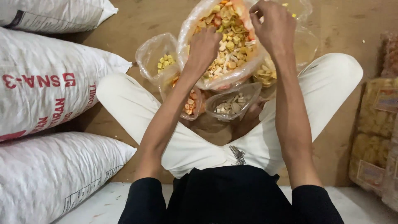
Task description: Sorting different types of crackers from a large bulk bag into smaller individual plastic bags while sitting on the floor.
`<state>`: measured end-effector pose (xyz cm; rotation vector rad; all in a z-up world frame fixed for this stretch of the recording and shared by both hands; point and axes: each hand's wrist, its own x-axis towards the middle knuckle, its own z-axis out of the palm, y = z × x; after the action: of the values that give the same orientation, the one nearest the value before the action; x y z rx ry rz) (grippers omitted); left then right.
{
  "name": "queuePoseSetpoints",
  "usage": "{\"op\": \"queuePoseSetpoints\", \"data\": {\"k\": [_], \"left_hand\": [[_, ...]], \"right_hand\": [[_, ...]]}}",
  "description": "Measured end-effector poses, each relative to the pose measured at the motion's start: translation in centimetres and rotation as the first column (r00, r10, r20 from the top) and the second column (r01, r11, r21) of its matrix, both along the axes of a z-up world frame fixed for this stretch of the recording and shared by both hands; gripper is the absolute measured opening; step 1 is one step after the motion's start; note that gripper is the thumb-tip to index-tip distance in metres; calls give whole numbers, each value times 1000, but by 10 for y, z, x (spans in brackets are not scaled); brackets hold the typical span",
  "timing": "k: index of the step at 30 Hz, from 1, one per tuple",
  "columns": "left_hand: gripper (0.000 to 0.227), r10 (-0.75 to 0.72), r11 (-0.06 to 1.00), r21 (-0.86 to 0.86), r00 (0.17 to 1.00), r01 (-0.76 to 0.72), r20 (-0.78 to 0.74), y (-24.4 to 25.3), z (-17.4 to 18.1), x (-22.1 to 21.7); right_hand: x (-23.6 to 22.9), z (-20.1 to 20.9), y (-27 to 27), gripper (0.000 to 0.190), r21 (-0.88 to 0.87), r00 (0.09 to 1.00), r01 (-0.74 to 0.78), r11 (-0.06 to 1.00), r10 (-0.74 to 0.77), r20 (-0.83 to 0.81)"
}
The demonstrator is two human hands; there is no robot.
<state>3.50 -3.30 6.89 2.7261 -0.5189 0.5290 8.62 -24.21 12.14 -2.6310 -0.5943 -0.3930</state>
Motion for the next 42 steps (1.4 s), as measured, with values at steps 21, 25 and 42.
{"op": "queuePoseSetpoints", "data": {"k": [21,25,42], "left_hand": [[25,498,780,605,743,-159,-447,43,-23,-30],[16,463,849,488,733,-204,-499,46,-18,-35],[11,124,820,-514,954,-253,-272,61,12,-27]], "right_hand": [[-7,-86,134,56,-64,881,-449,891,430,-195],[-3,-92,138,42,-5,901,-410,912,404,-156],[-2,-33,102,11,190,832,-282,941,338,-440]]}}
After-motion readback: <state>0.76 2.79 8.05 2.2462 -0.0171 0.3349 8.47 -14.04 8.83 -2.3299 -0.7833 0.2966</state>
